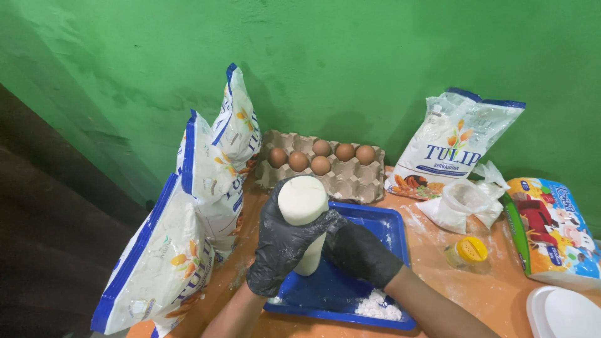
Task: Kneading a portion of dough on a blue tray by repeatedly stretching and folding it to develop texture.
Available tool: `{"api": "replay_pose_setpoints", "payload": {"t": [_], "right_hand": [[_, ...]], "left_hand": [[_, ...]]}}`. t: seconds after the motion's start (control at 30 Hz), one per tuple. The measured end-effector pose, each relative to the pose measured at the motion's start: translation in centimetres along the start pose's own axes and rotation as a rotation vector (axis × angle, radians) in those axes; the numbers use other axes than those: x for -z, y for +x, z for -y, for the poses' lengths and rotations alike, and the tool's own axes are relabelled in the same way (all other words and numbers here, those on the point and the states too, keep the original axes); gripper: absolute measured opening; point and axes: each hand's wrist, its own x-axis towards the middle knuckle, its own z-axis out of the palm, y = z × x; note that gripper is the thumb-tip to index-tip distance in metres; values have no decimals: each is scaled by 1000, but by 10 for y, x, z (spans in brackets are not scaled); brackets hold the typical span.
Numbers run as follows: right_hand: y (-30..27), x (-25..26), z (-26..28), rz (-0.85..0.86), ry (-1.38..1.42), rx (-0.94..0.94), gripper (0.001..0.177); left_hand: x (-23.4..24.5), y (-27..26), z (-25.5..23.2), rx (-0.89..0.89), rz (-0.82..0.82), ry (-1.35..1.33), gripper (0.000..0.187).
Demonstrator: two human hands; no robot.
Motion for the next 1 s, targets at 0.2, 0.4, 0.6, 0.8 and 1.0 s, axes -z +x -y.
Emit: {"api": "replay_pose_setpoints", "payload": {"t": [0.2,0.4,0.6,0.8,1.0], "right_hand": [[-34,-17,-17,185,-114,-527,60],[-73,-13,-41,-56,-496,-291,24],[-86,19,13,403,-326,-516,39],[-85,2,-6,57,-185,-441,53],[-79,-51,-57,107,-747,-426,47]], "left_hand": [[1,2,-1,80,-28,32,68],[-1,-2,-7,80,-3,4,64],[-3,-3,-2,44,-45,2,64],[-3,-3,-6,13,-26,6,62],[-2,-4,-7,31,-14,-5,68]]}}
